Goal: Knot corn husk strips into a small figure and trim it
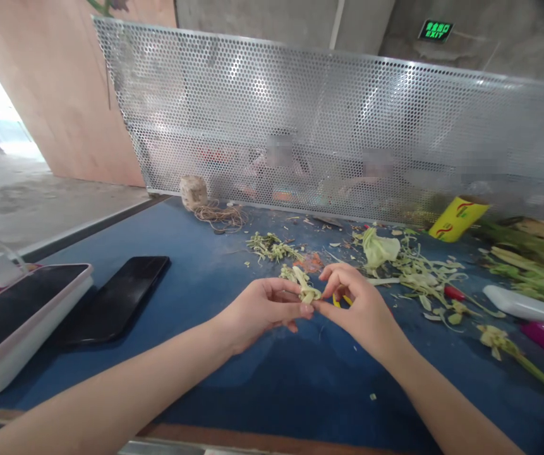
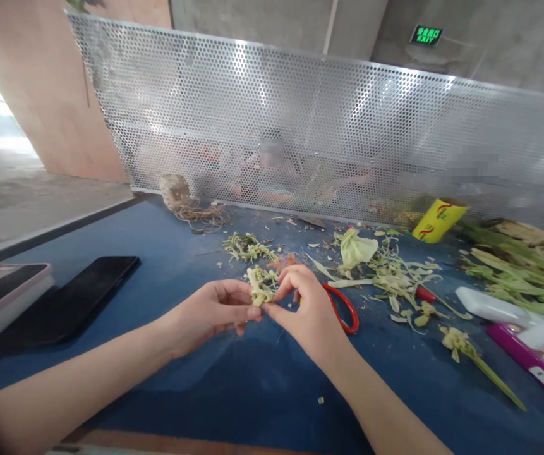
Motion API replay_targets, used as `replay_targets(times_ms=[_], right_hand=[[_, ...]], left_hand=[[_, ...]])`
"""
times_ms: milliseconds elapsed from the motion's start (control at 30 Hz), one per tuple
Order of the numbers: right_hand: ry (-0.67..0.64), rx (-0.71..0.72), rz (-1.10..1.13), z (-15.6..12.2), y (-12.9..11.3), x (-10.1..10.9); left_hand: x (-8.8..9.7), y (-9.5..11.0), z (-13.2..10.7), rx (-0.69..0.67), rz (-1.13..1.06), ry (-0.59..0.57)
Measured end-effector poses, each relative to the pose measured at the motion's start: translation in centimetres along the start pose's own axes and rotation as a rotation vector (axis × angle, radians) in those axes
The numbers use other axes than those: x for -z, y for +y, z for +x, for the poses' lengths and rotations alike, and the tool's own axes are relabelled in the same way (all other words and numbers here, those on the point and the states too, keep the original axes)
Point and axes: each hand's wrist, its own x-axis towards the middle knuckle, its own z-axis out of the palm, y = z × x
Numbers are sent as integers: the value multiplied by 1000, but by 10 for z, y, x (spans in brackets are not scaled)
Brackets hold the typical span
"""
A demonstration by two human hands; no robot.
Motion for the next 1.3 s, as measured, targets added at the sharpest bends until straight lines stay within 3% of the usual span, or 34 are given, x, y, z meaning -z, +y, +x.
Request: replay_targets(times_ms=[133,233,533,767,1100,1300], right_hand=[[-192,-173,336,0,-4,3],[-291,-227,401,0,-7,5],[-246,-97,294,-2,-5,4],[-256,-230,372,-4,-11,9],[-354,-310,444,-2,-7,2],[-261,-298,478,-1,-7,2]], left_hand=[[1,4,-3,-17,65,-70],[1,6,-4,-12,107,-125],[1,6,-4,-66,188,-146],[2,10,-6,-41,161,-197],[1,1,-4,-159,201,-177],[0,3,-6,-171,235,-133]])
